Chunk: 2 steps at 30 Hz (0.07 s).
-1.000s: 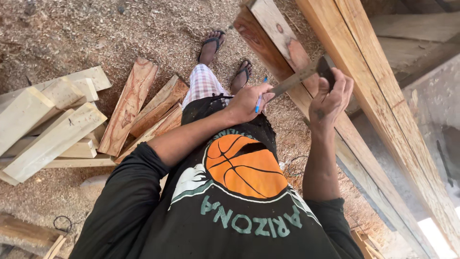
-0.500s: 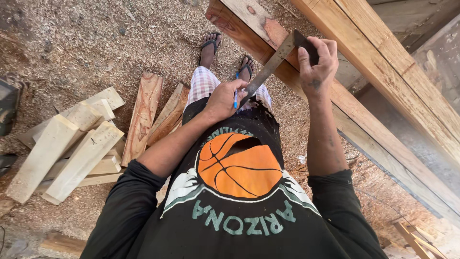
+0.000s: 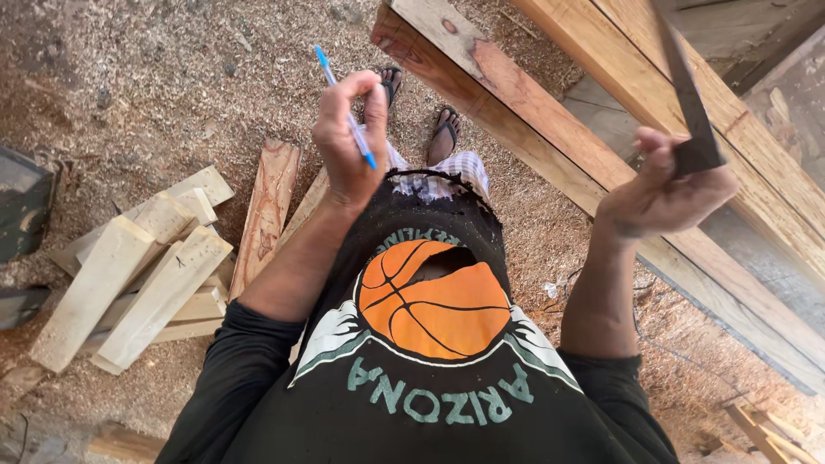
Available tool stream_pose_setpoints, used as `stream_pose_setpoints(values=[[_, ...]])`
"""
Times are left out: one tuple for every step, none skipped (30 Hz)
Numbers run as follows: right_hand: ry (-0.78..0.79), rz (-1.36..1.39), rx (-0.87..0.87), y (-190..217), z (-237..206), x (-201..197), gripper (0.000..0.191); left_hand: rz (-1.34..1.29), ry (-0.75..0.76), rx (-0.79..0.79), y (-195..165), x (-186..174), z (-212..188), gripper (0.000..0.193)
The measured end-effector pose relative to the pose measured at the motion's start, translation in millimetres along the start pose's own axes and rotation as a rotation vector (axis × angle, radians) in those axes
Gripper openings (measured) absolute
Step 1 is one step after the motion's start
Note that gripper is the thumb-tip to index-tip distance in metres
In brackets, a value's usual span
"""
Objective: The person measures and marks wooden planks using a tape measure and a square ruler. They draw lines on the wood to indicate cut lines or measurements.
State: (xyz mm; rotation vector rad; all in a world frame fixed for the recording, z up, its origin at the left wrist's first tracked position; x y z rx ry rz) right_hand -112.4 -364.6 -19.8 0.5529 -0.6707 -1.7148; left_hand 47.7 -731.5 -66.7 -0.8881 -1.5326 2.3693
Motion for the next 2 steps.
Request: stream_pose_setpoints(values=[[0.053, -0.033, -0.034, 12, -6, 4, 0.016, -0.023, -0.003, -0.027, 2, -1, 6, 0.013], [0.109, -0.059, -0.069, 25, -18, 15, 0.012, -0.041, -0.013, -0.054, 3, -4, 11, 0.013]])
Point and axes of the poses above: each hand's wrist, its own z-axis towards the middle knuckle, its own x-axis out of the palm, y = z × x, the point moved 8 cm from there along z, towards the middle knuckle, and after that the axes turned 11 degrees about -y, right-handed, at the moved point
